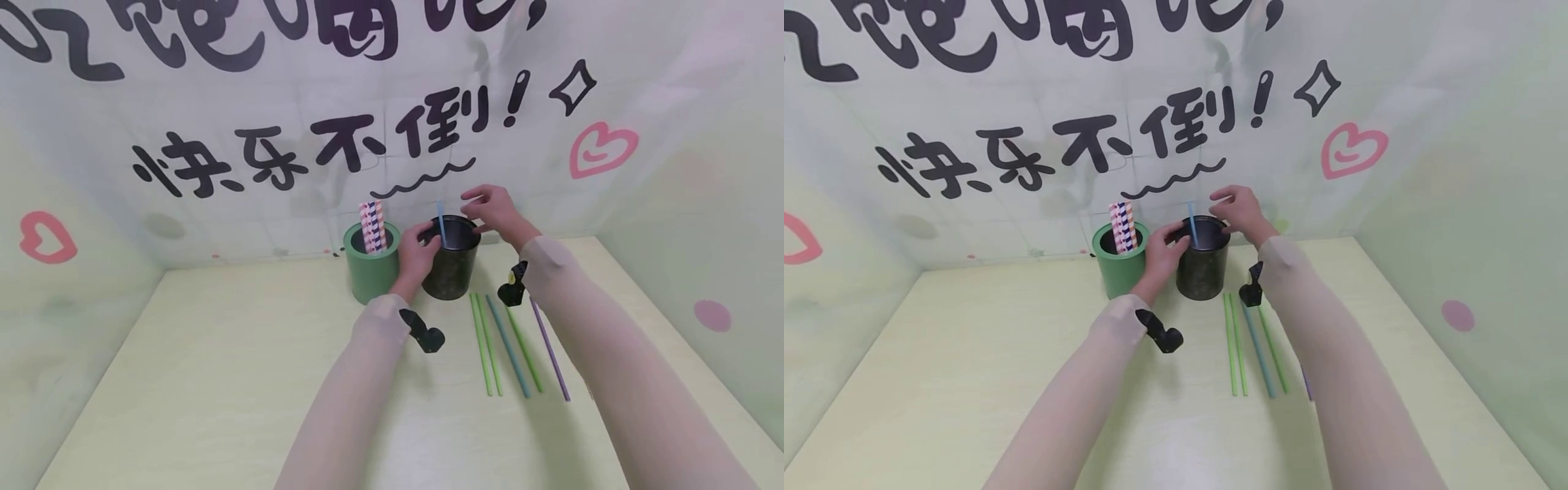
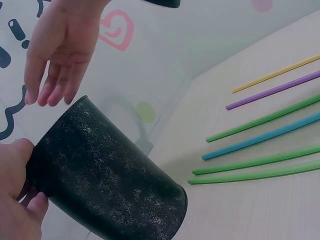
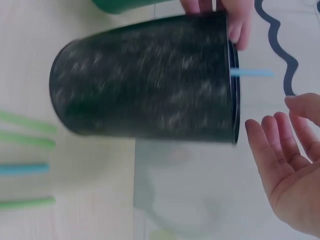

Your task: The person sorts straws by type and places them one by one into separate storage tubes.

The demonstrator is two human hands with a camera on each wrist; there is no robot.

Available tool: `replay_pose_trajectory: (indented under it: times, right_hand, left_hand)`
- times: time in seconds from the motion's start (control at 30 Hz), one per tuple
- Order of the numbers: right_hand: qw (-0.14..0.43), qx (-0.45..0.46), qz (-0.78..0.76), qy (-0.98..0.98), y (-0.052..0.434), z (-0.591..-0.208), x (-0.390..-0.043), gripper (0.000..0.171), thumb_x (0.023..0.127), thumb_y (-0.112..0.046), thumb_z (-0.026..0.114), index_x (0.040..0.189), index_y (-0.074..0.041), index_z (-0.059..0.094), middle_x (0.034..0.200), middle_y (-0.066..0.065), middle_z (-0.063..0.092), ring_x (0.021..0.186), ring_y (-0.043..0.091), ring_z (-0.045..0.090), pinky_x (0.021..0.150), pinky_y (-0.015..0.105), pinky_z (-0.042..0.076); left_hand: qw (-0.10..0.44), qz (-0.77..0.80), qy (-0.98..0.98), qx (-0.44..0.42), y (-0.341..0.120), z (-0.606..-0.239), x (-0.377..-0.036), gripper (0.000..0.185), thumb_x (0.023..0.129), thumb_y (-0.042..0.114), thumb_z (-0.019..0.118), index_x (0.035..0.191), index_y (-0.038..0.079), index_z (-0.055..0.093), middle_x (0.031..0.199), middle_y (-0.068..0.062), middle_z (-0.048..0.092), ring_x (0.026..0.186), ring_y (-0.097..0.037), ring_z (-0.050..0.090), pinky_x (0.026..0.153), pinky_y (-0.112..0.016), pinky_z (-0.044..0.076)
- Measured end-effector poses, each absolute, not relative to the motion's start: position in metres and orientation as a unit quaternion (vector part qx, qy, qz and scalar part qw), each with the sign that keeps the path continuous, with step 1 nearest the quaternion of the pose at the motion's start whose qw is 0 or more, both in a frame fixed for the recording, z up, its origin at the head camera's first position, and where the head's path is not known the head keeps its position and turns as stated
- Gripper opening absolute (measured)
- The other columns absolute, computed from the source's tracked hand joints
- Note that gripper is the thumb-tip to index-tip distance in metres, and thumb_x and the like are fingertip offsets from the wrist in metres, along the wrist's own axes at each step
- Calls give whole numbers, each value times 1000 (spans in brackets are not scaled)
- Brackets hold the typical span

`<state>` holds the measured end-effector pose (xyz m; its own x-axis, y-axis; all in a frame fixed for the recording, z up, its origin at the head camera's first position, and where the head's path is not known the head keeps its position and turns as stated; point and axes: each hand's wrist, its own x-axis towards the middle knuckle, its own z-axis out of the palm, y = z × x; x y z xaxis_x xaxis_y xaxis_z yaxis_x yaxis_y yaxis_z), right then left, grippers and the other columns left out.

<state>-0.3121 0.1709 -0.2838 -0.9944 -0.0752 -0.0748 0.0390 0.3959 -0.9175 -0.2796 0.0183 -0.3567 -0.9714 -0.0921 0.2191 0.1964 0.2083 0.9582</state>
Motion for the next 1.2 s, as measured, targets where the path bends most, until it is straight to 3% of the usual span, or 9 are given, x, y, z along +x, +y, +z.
replay_pose_trajectory:
  times: [0.23,0.47,0.67,0.87,1.07,1.2]
  right_hand:
    - [51,-18,-529,847,200,-287,-301,34,89,-7,56,121,3,51,95,9,58,76,14,56,73,44,54]
    - [66,-8,-524,849,231,-296,-288,38,91,-15,56,124,3,48,110,21,55,77,13,56,77,45,52]
    - [78,-1,-523,849,263,-315,-274,44,92,-15,55,128,7,42,109,18,54,76,8,57,80,44,51]
    - [91,12,-515,852,297,-342,-258,45,93,-15,53,129,9,40,115,24,51,80,9,57,80,41,52]
    - [116,47,-515,848,325,-374,-240,49,93,-14,51,132,12,35,122,28,47,99,29,56,80,38,52]
    - [129,75,-515,844,337,-390,-231,51,93,-15,52,132,12,34,118,24,49,93,22,58,78,34,53]
  left_hand:
    - [113,-624,-773,-31,15,-355,-277,34,85,2,60,119,-3,58,121,-19,54,113,-28,51,97,-32,40]
    - [104,-618,-779,-25,15,-356,-278,34,86,4,60,120,-1,57,123,-17,53,114,-26,50,97,-30,40]
    - [101,-618,-779,-27,17,-357,-278,34,87,5,60,120,0,57,123,-16,53,114,-25,50,96,-29,41]
    - [94,-620,-778,-29,18,-358,-280,34,87,5,59,121,0,57,125,-15,53,115,-25,50,96,-29,41]
    - [95,-620,-778,-33,18,-357,-280,35,87,5,59,121,0,56,124,-16,53,115,-25,50,95,-30,42]
    - [97,-620,-778,-34,18,-356,-279,35,87,5,59,121,-1,56,124,-16,53,115,-25,50,94,-28,42]
